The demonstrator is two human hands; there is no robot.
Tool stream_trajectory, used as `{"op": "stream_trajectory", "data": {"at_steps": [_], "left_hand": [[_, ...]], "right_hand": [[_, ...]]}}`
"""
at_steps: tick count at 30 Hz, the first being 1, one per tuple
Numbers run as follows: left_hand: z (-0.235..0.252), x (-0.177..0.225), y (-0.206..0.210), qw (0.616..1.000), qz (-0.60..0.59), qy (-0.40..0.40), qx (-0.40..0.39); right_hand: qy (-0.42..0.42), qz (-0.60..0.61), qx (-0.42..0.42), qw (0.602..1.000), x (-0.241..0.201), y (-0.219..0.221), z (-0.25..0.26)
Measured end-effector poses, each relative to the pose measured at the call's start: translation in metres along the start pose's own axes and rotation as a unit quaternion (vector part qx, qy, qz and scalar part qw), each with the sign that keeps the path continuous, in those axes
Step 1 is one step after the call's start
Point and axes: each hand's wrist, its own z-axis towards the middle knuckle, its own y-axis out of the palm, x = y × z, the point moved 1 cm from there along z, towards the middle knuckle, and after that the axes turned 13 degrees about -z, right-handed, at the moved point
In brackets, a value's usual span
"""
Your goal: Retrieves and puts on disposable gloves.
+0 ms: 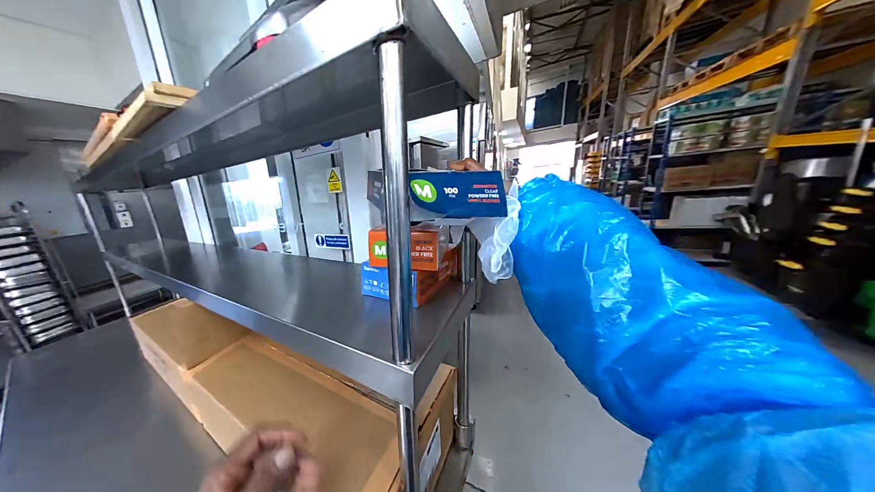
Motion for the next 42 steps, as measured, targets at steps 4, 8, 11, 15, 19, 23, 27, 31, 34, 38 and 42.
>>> {"op": "stream_trajectory", "data": {"at_steps": [4, 8, 11, 15, 19, 23, 27, 31, 34, 38, 42], "left_hand": [[0.104, 0.021, 0.017, 0.994, 0.092, 0.048, 0.041], [0.19, 0.03, 0.06, 0.992, 0.13, -0.007, 0.004], [0.242, 0.025, 0.082, 0.992, 0.11, -0.041, 0.034], [0.277, 0.015, 0.102, 0.988, 0.131, -0.07, 0.034], [0.306, -0.008, 0.102, 0.987, 0.11, -0.092, 0.073], [0.317, -0.019, 0.096, 0.987, 0.09, -0.101, 0.081], [0.319, -0.024, 0.085, 0.988, 0.056, -0.116, 0.082], [0.295, -0.001, 0.073, 0.988, 0.071, -0.093, 0.103], [0.254, 0.024, 0.046, 0.989, 0.055, 0.023, 0.136], [0.146, 0.027, 0.037, 0.948, 0.037, 0.303, 0.095], [0.021, -0.019, 0.113, 0.96, 0.051, 0.234, -0.145]], "right_hand": [[0.155, -0.102, -0.04, 0.982, -0.021, 0.014, -0.019], [0.264, -0.116, 0.005, 0.957, -0.023, 0.023, -0.025], [0.271, -0.188, -0.005, 0.944, -0.024, 0.027, -0.026], [0.308, -0.261, -0.005, 0.915, -0.037, 0.033, -0.039], [0.274, -0.276, -0.034, 0.921, -0.047, 0.037, -0.051], [0.285, -0.249, -0.026, 0.925, -0.043, 0.044, -0.056], [0.272, -0.251, -0.053, 0.928, -0.04, 0.051, -0.063], [0.308, -0.268, -0.029, 0.912, -0.042, 0.031, -0.085], [0.305, -0.179, 0.012, 0.935, -0.047, 0.005, -0.126], [0.3, -0.035, 0.076, 0.95, -0.076, 0.021, -0.227], [0.366, 0.062, 0.142, 0.918, -0.1, 0.091, -0.349]]}}
